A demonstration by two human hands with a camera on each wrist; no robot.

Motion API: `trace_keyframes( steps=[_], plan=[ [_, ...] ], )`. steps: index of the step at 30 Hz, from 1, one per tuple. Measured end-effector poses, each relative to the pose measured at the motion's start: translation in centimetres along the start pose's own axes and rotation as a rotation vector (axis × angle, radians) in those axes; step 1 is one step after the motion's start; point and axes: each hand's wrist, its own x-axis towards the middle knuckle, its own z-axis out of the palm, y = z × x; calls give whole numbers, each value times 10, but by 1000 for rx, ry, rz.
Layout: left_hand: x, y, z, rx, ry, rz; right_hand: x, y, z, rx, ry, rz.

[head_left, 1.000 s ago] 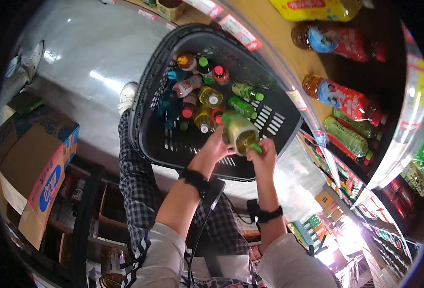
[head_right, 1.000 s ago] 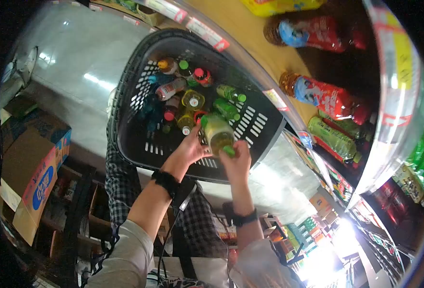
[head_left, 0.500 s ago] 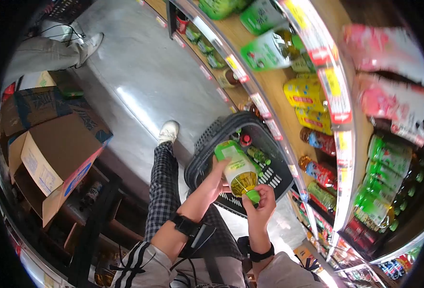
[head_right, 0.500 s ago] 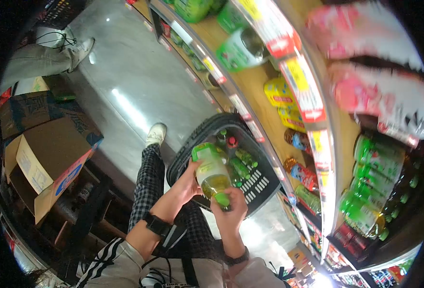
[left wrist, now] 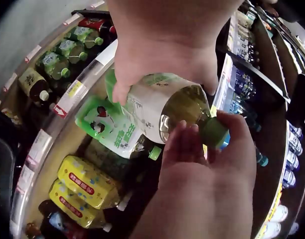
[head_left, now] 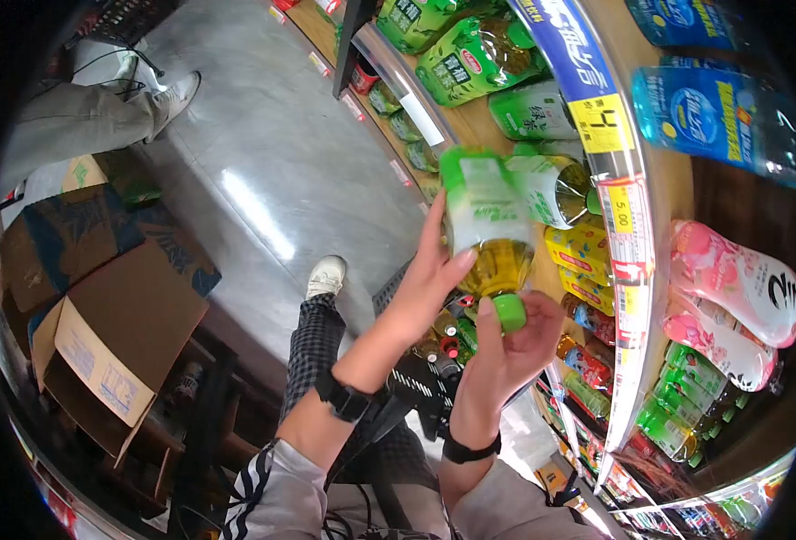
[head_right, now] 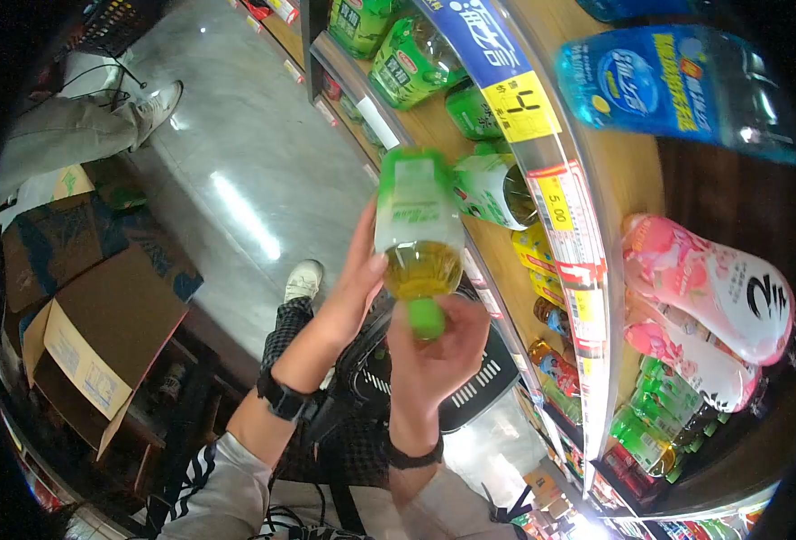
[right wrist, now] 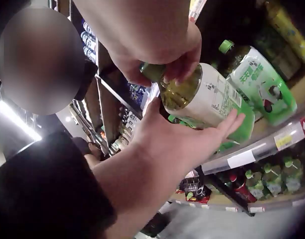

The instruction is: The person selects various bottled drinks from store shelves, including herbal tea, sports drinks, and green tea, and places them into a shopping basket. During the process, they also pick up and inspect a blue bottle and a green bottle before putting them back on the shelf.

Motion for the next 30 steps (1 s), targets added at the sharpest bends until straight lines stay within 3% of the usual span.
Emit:
trace_keyframes(
  steps=[7,14,17,18,21,27,28,30],
  plan=[
    [61,-17,-18,24,-74,-4,52,20,27,-223,-42,-268],
    [84,-46,-29,-5,-60,-9,77,46,30,-353,-29,-355],
    [92,-59,-35,-68,-27,-35,89,52,28,-496,-149,-450],
    [95,-62,-35,-96,-11,-37,93,56,34,-426,-61,-476],
    [101,-65,-36,-47,-16,0,103,61,36,-359,-52,-473],
    [111,-49,-27,-30,-12,-88,132,49,42,-461,-54,-636],
    [113,-49,-26,-24,-15,-27,131,39,45,-434,-119,-455],
    [109,-45,-25,160,25,-58,140,30,50,-412,-95,-361]
  ],
)
